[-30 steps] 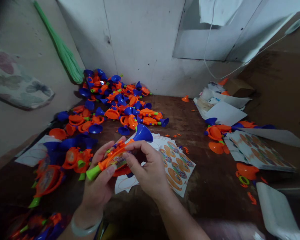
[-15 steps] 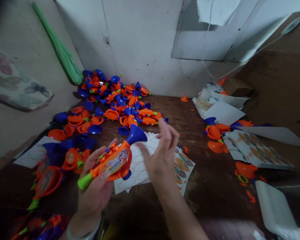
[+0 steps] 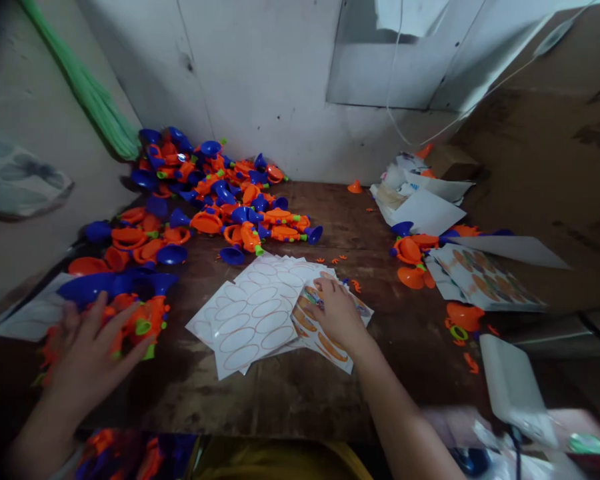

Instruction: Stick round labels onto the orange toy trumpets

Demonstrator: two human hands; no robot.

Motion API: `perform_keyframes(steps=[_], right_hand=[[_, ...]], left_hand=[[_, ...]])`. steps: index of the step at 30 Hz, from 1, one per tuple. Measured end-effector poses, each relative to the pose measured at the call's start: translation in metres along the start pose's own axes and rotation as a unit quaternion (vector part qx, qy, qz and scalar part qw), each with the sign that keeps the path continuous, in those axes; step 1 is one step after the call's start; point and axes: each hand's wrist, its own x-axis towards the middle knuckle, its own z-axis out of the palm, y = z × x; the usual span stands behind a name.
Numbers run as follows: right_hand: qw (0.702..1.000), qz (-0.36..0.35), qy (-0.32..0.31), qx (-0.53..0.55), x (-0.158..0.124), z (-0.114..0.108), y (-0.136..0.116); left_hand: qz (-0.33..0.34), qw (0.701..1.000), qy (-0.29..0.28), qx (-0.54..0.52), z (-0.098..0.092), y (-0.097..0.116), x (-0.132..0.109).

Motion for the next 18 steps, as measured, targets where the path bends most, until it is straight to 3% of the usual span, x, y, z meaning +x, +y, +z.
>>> perform_keyframes(steps=[3,6,11,15,18], right_hand=[[0.996,0.075,0.006,-0.038,-0.009,-0.008,0.019],[0.989,0.138,0.007,-0.060,-0.022,-0.012,0.043],[0.989,0.135,0.042,-0.046,-0.036,0.001,0.059],[0.989,0.114,0.098,-0.013,-0.037,0.012,0.065],[0.985,0.112,0.129,0.015,-0.036,0.015,0.079]], left_hand=[[0.043,0.999,0.015,-0.006,0.008,0.032,0.000],[0.110,0.991,-0.001,-0.072,0.019,0.082,0.002],[0.178,0.964,-0.075,-0.184,0.055,0.155,-0.002],[0.206,0.940,-0.149,-0.228,0.090,0.186,-0.015],[0.200,0.946,-0.147,-0.208,0.104,0.188,-0.026]])
